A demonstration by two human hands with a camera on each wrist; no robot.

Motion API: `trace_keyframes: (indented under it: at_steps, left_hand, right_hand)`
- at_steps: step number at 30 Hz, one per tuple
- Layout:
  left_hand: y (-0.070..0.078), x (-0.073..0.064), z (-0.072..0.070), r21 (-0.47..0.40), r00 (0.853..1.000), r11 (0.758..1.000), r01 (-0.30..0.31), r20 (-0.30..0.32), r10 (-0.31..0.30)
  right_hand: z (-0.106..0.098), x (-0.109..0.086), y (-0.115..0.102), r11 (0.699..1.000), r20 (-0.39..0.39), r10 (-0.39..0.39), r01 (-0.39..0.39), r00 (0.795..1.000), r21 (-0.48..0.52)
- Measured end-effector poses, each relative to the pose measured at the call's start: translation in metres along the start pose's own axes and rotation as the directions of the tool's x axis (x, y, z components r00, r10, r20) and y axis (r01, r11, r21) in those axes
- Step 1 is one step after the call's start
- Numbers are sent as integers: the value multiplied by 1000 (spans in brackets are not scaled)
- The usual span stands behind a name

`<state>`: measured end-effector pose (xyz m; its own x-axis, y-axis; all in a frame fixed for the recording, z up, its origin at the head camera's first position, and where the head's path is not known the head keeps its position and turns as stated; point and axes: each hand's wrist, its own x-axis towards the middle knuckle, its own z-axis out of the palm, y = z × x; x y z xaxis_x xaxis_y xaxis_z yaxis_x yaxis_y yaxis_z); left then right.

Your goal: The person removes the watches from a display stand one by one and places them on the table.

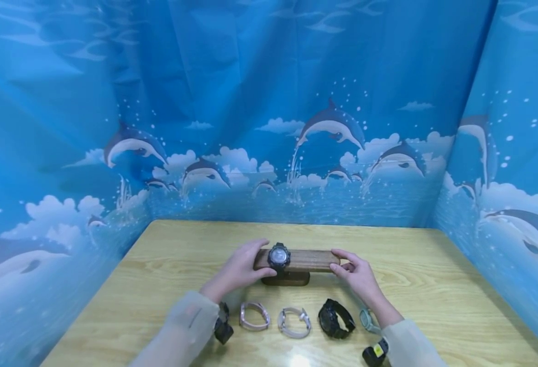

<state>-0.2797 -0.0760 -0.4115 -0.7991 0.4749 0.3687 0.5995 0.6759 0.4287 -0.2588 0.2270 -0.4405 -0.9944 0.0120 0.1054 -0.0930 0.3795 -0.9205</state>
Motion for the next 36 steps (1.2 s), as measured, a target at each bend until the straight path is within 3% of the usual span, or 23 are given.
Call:
trace_keyframes:
  at_steps: [25,36]
  left_hand:
    - [1,14,16,42,1000,999,14,23,-15]
    - [4,18,17,9,999,1000,23,42,-23]
  right_hand:
    - [0,2,2,1000,-8,4,-4,1000,31]
    - [3,1,1,999,-17,-18,19,1000,49]
